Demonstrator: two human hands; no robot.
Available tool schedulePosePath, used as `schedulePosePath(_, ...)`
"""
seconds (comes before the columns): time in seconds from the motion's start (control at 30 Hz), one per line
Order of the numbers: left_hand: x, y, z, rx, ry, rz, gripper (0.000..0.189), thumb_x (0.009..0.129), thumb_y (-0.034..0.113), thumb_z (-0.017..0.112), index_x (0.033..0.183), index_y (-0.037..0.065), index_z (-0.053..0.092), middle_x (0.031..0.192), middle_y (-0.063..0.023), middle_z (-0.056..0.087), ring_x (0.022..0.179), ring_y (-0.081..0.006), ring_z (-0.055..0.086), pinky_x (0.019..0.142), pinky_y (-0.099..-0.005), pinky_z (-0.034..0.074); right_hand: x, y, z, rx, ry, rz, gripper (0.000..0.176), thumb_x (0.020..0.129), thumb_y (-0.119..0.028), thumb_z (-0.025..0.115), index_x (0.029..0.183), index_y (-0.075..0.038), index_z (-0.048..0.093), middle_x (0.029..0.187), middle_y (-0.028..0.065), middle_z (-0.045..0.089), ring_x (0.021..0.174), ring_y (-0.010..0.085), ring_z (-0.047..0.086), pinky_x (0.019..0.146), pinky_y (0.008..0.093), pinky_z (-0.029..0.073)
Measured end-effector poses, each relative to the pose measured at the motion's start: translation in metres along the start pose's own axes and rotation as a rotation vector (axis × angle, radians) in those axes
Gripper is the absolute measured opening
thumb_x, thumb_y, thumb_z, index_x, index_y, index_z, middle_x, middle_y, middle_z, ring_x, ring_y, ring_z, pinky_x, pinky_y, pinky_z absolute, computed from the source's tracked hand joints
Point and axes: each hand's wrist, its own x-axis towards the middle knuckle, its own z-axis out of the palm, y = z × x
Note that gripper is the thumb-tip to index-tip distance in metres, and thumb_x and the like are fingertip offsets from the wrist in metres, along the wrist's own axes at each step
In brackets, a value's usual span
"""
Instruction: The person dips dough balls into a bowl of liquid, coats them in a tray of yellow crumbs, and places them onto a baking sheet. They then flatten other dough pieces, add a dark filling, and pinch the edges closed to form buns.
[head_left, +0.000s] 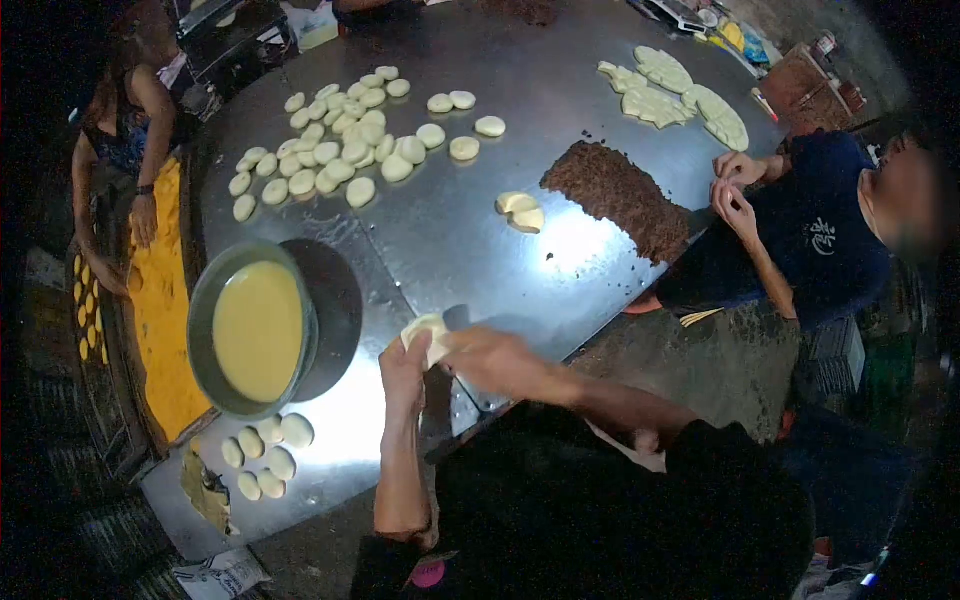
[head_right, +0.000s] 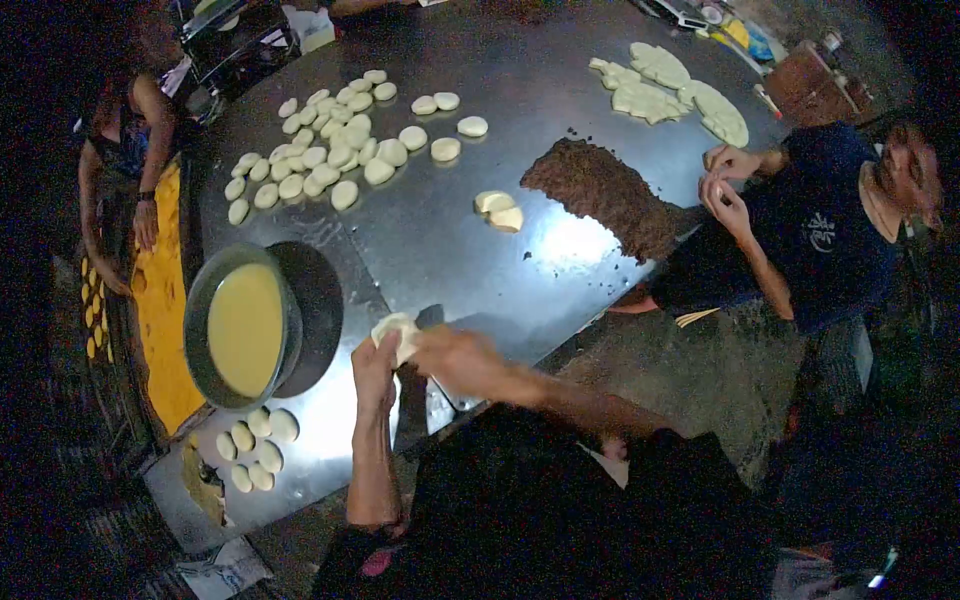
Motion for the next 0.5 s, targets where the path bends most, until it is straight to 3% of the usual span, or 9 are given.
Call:
schedulePosePath(0.03,0.014,-0.023,-0.001,-0.029,0.063,0.141,0.026,0.089,0.015,0.059,0.105,-0.005,0.063,0.089,-0.0072,0.065,0.079,-0.0137,0.062,0.073,-0.0259,0.049,-0.009,0.040,-0.006,-0.037,-0.001,0.135,0.037,0.078,-0.015,0.066,0.112,-0.002,0.059,0.111,0.0182,0.059,0.114,0.0318,0.051,0.098,0.0410,0.040)
schedulePosePath(0.07,0.013,-0.021,-0.001,-0.023,0.059,0.136,0.026,0.089,0.015,0.059,0.105,-0.005,0.063,0.089,-0.0072,0.065,0.079,-0.0137,0.062,0.073,-0.0259,0.049,-0.012,0.096,-0.014,-0.001,0.104,0.347,0.042,0.076,-0.015,0.068,0.115,-0.003,0.057,0.114,0.0171,0.059,0.111,0.0313,0.054,0.093,0.0398,0.044)
schedulePosePath(0.1,0.009,-0.015,-0.001,0.021,0.056,0.120,0.025,0.089,0.014,0.059,0.105,-0.005,0.063,0.092,-0.0084,0.066,0.081,-0.0141,0.062,0.073,-0.0261,0.049,0.002,0.119,-0.053,-0.042,0.083,0.878,0.042,0.077,-0.016,0.067,0.115,-0.004,0.057,0.113,0.0158,0.059,0.106,0.0307,0.056,0.089,0.0390,0.046)
schedulePosePath(0.13,0.008,-0.013,-0.003,0.063,0.054,0.106,0.025,0.089,0.014,0.059,0.105,-0.005,0.063,0.095,-0.0095,0.066,0.082,-0.0145,0.062,0.073,-0.0263,0.049,0.001,0.162,-0.077,-0.359,0.131,0.849,0.034,0.082,-0.026,0.058,0.110,-0.006,0.057,0.102,0.0164,0.060,0.092,0.0341,0.058,0.082,0.0428,0.046)
schedulePosePath(0.17,0.009,-0.016,-0.009,0.091,0.037,0.054,0.028,0.088,0.011,0.059,0.110,-0.006,0.061,0.097,-0.0111,0.066,0.087,-0.0152,0.062,0.077,-0.0268,0.049,-0.021,0.244,-0.074,-0.482,0.228,0.719,0.040,0.081,-0.029,0.058,0.114,-0.007,0.055,0.102,0.0135,0.060,0.091,0.0337,0.057,0.079,0.0428,0.046)
schedulePosePath(0.2,0.011,-0.017,-0.010,0.094,0.043,0.052,0.028,0.088,0.011,0.059,0.110,-0.006,0.061,0.097,-0.0111,0.066,0.087,-0.0152,0.062,0.077,-0.0268,0.049,-0.027,0.265,-0.084,-0.929,0.377,0.512,0.039,0.082,-0.032,0.056,0.113,-0.008,0.055,0.102,0.0100,0.059,0.093,0.0323,0.055,0.078,0.0438,0.044)
schedulePosePath(0.4,0.007,-0.007,-0.004,0.011,0.128,0.054,0.027,0.086,0.007,0.062,0.108,-0.007,0.061,0.099,-0.0110,0.065,0.089,-0.0160,0.062,0.081,-0.0272,0.048,-0.039,0.283,-0.093,-0.728,0.301,0.478,0.032,0.079,-0.029,0.060,0.105,-0.008,0.060,0.101,0.0124,0.060,0.092,0.0305,0.055,0.076,0.0445,0.044)
schedulePosePath(0.47,0.005,-0.001,-0.002,-0.019,0.138,0.071,0.027,0.086,0.008,0.062,0.108,-0.008,0.061,0.100,-0.0106,0.065,0.089,-0.0160,0.062,0.081,-0.0274,0.049,-0.036,0.256,-0.111,-0.511,-0.021,0.650,0.029,0.078,-0.022,0.060,0.103,-0.008,0.059,0.094,0.0131,0.059,0.087,0.0312,0.056,0.071,0.0449,0.047)
schedulePosePath(0.5,0.003,0.001,-0.002,-0.073,0.166,0.091,0.028,0.087,0.008,0.062,0.109,-0.008,0.061,0.099,-0.0105,0.065,0.089,-0.0159,0.062,0.081,-0.0274,0.049,-0.054,0.249,-0.091,-0.541,0.298,0.641,0.022,0.078,-0.016,0.059,0.097,-0.007,0.060,0.094,0.0137,0.060,0.087,0.0328,0.057,0.066,0.0449,0.049)
